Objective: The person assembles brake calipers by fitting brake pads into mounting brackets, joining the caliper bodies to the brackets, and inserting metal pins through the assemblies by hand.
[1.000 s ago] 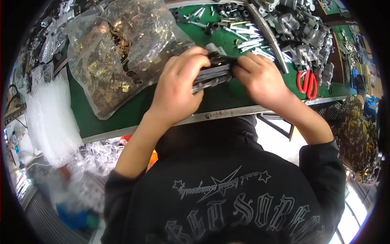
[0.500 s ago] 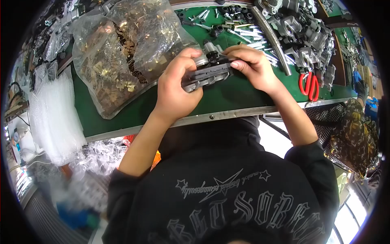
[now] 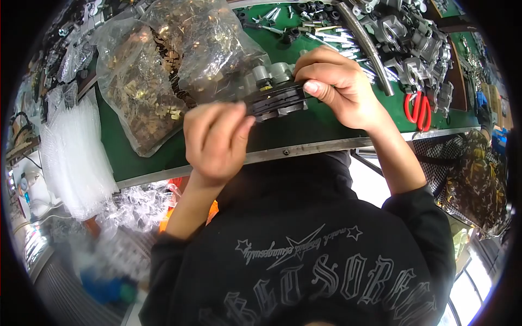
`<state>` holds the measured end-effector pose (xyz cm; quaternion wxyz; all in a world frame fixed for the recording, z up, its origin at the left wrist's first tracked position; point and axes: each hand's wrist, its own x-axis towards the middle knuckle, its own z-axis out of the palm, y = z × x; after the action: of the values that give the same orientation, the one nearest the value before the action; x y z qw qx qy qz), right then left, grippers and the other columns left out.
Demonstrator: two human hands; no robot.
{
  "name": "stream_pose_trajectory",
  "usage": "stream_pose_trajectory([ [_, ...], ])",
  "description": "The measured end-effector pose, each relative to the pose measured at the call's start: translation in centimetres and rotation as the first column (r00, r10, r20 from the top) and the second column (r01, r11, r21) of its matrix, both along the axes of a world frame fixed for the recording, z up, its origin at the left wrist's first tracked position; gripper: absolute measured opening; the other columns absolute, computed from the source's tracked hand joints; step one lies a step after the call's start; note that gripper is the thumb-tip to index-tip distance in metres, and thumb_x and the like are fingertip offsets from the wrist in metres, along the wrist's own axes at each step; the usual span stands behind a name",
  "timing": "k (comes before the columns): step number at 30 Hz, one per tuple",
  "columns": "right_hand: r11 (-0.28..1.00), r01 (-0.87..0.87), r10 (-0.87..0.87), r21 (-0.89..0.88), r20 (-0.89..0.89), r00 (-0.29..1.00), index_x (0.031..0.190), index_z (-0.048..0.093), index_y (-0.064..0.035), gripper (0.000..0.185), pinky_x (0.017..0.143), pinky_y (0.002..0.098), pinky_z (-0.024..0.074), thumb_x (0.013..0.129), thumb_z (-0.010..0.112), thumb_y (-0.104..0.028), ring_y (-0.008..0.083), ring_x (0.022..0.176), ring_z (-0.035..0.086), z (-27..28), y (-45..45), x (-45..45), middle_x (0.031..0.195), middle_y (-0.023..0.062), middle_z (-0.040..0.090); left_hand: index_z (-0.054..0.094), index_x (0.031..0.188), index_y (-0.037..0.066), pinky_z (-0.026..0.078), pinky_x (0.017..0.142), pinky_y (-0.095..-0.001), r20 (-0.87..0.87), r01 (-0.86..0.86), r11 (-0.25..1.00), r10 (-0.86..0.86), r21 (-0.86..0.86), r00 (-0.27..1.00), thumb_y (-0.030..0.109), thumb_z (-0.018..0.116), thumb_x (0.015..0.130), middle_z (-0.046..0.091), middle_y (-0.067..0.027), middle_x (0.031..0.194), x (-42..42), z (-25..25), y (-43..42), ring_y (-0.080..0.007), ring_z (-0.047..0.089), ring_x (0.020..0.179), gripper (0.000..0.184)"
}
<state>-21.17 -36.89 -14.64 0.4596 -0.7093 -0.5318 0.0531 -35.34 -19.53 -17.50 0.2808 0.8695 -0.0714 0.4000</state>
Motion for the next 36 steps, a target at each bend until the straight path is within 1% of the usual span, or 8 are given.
stream_pose_trajectory([
  [1, 1.000, -0.004, 0.004, 0.002, 0.004, 1.000, 0.079, 0.059, 0.0011, 0.013, 0.063, 0.0307, 0.0430, 0.079, 0.060, -0.011, 0.0230, 0.073, 0.052, 0.0, 0.0, 0.0, 0.078, 0.0095, 0.054, 0.062, 0.081, 0.001, 0.043, 0.059, -0.0314, 0.033, 0.013, 0.999, -0.014, 0.033, 0.999, 0.001, 0.069, 0.063, 0.055, -0.0083, 0.078, 0.1, 0.2, -0.4, -0.0234, 0.053, 0.067, 0.020],
  [5, 0.999, -0.038, 0.035, -0.016, -0.139, 0.990, 0.081, 0.060, 0.0017, 0.016, 0.064, 0.0280, 0.0417, 0.079, 0.060, -0.014, 0.0183, 0.069, 0.050, -0.3, -0.3, 0.1, 0.075, 0.0069, 0.050, 0.063, 0.078, -0.002, 0.045, 0.060, -0.0295, -0.135, 0.074, 0.997, -0.071, 0.022, 0.988, -0.001, 0.071, 0.062, 0.056, -0.0105, 0.076, 0.2, -0.6, -0.7, -0.0234, 0.055, 0.068, 0.018],
  [9, 0.998, 0.014, 0.004, 0.067, -0.269, 0.963, 0.082, 0.061, 0.0014, 0.017, 0.063, 0.0259, 0.0402, 0.080, 0.060, -0.015, 0.0146, 0.069, 0.048, -1.6, -0.2, 0.5, 0.076, 0.0045, 0.048, 0.063, 0.079, -0.003, 0.046, 0.061, -0.0292, -0.090, 0.062, 0.997, -0.057, 0.048, 0.994, -0.002, 0.070, 0.063, 0.058, -0.0114, 0.078, 0.2, -0.6, -0.1, -0.0228, 0.056, 0.068, 0.017],
  [18, 0.987, 0.093, 0.018, 0.133, -0.661, 0.750, 0.080, 0.058, 0.0012, 0.022, 0.062, 0.0232, 0.0356, 0.085, 0.055, -0.020, 0.0084, 0.068, 0.043, -3.5, 0.3, 1.1, 0.075, 0.0002, 0.046, 0.063, 0.081, -0.003, 0.044, 0.055, -0.0259, -0.205, 0.097, 0.992, -0.078, 0.080, 0.976, -0.005, 0.066, 0.066, 0.057, -0.0104, 0.073, 2.0, 2.6, 0.2, -0.0192, 0.055, 0.063, 0.015],
  [25, 0.984, 0.102, 0.010, 0.144, -0.622, 0.783, 0.079, 0.058, 0.0012, 0.022, 0.063, 0.0230, 0.0357, 0.085, 0.056, -0.019, 0.0087, 0.068, 0.043, -3.5, 0.6, 1.0, 0.075, 0.0004, 0.046, 0.064, 0.083, -0.002, 0.044, 0.058, -0.0273, -0.134, 0.097, 0.993, -0.105, -0.064, 0.985, -0.003, 0.066, 0.067, 0.057, -0.0103, 0.076, 1.7, 0.8, 0.0, -0.0205, 0.055, 0.068, 0.016],
  [28, 0.982, 0.106, 0.009, 0.156, -0.597, 0.802, 0.079, 0.058, 0.0014, 0.021, 0.063, 0.0231, 0.0361, 0.085, 0.056, -0.018, 0.0089, 0.069, 0.044, -3.3, 0.6, 0.7, 0.075, 0.0006, 0.046, 0.065, 0.085, -0.002, 0.044, 0.065, -0.0314, -0.107, 0.068, 0.993, -0.058, 0.092, 0.993, 0.002, 0.068, 0.067, 0.057, -0.0108, 0.084, 1.3, 0.7, 0.1, -0.0229, 0.054, 0.076, 0.019],
  [33, 0.983, 0.103, 0.012, 0.155, -0.604, 0.797, 0.079, 0.058, 0.0020, 0.020, 0.064, 0.0233, 0.0364, 0.084, 0.056, -0.017, 0.0097, 0.070, 0.044, -3.6, 0.4, 0.8, 0.076, 0.0013, 0.047, 0.060, 0.101, 0.002, 0.043, 0.084, -0.0413, -0.134, 0.131, 0.991, -0.133, -0.024, 0.982, 0.013, 0.073, 0.062, 0.052, -0.0173, 0.105, 0.4, -1.3, -0.2, -0.0329, 0.054, 0.096, 0.043],
  [36, 0.985, 0.124, -0.033, 0.121, -0.572, 0.820, 0.079, 0.058, 0.0024, 0.020, 0.064, 0.0237, 0.0372, 0.084, 0.056, -0.017, 0.0108, 0.070, 0.045, -3.6, 0.2, 0.9, 0.076, 0.0021, 0.048, 0.059, 0.101, 0.000, 0.047, 0.080, -0.0385, -0.084, 0.114, 0.992, -0.118, -0.056, 0.989, 0.009, 0.074, 0.060, 0.052, -0.0196, 0.107, 1.0, -1.8, -0.4, -0.0331, 0.055, 0.094, 0.044],
])
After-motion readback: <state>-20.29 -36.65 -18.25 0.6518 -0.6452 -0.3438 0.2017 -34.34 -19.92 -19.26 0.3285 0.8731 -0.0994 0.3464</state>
